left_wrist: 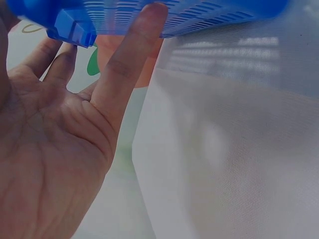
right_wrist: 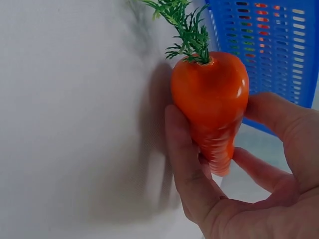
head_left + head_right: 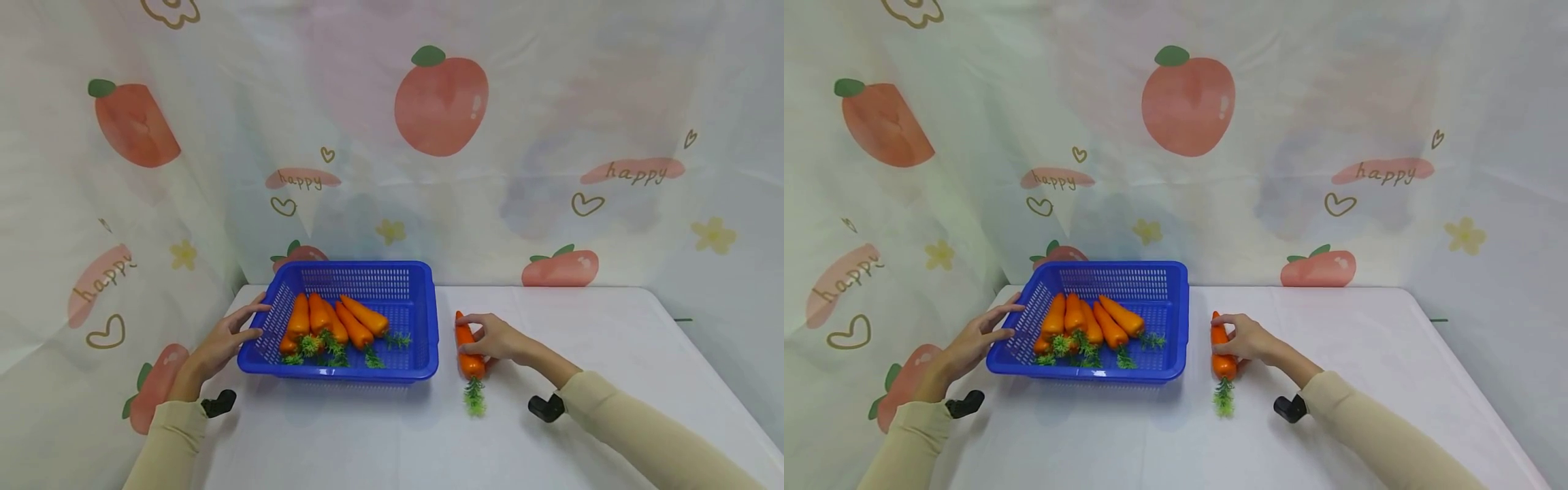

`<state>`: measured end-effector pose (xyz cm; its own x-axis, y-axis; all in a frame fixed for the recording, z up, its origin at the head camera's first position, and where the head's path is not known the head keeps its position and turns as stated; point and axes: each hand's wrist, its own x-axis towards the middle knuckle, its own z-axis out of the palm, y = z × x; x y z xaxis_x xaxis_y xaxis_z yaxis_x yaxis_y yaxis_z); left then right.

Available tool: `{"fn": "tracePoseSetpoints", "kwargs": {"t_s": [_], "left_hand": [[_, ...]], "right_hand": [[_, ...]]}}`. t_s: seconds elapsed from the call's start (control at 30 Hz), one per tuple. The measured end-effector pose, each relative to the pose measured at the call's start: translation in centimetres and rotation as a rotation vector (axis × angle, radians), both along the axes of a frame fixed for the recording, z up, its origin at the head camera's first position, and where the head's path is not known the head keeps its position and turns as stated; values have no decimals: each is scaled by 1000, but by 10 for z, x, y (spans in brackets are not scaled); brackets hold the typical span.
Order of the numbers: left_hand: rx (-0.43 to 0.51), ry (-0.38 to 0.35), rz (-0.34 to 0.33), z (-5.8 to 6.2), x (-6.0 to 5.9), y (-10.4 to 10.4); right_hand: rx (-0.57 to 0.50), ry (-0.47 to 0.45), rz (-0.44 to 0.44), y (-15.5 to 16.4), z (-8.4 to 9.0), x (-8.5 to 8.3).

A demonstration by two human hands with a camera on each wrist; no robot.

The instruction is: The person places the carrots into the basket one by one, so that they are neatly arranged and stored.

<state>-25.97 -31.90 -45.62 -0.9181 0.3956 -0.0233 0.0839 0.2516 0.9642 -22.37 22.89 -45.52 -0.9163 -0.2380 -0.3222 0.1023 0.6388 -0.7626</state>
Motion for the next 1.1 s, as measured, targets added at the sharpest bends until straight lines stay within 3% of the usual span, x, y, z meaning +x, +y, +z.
{"fn": "tracePoseSetpoints", "kwargs": {"t_s": [0.37, 1.1], "left_hand": [[7, 2, 1, -1, 1, 0], [-17, 40, 4, -3, 0, 1]], "right_hand": [[-73, 29, 48, 14, 36, -6], [-212, 188, 110, 34, 98, -14]]}}
